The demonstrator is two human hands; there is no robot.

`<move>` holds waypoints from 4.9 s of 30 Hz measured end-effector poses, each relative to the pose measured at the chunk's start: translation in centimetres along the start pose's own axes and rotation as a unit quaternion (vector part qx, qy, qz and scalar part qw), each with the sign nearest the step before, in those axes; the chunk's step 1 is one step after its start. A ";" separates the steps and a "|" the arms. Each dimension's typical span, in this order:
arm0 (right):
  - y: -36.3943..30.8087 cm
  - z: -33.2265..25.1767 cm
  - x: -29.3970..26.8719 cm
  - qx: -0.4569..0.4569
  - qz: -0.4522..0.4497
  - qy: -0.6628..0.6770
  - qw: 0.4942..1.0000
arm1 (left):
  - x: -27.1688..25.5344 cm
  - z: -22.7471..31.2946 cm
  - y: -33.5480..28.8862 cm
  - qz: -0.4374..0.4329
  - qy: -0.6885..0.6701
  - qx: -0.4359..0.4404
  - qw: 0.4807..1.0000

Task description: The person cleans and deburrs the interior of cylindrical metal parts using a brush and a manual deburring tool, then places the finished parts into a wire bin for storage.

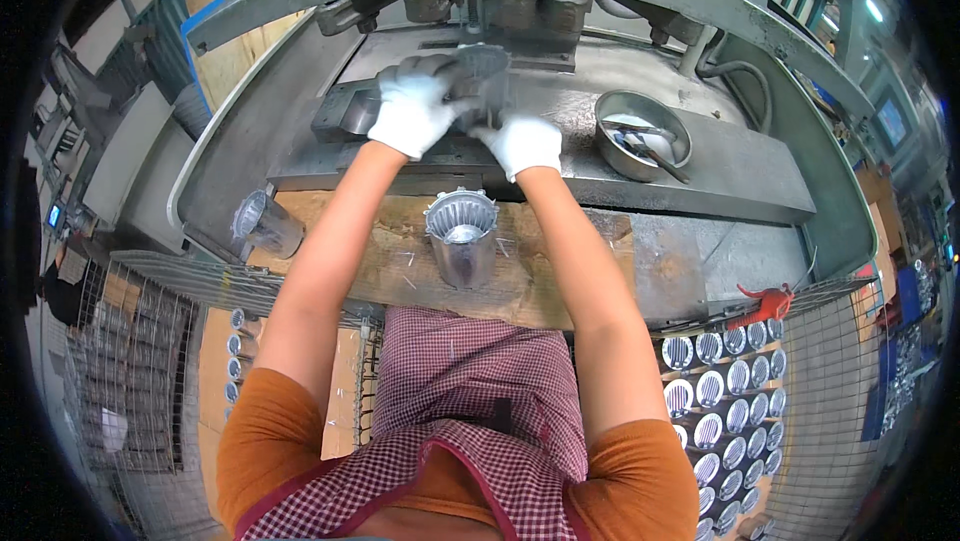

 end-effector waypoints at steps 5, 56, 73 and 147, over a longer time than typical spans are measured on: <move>1.2 -2.3 1.3 0.007 -0.084 -0.046 0.995 | -4.1 -8.0 -4.8 -0.201 -0.060 -0.071 0.975; -30.9 19.3 -23.3 0.032 0.444 -0.218 0.868 | 1.4 -8.4 -13.0 -0.219 0.082 -0.290 0.928; -31.5 12.2 -9.2 0.228 0.004 0.247 0.942 | -4.0 18.2 -10.6 -0.220 -0.185 0.110 0.951; -24.3 7.4 -8.0 0.122 -0.123 0.077 0.982 | -6.3 14.0 -14.5 -0.012 -0.228 -0.012 0.974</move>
Point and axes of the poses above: each hand's wrist, its own y-axis towards the middle knuckle, its own x-axis out of the palm, z = x × y, the point moved 9 cm from there along y, towards the middle knuckle, and after that the axes turned 11 degrees about y, right-handed, at the moved point
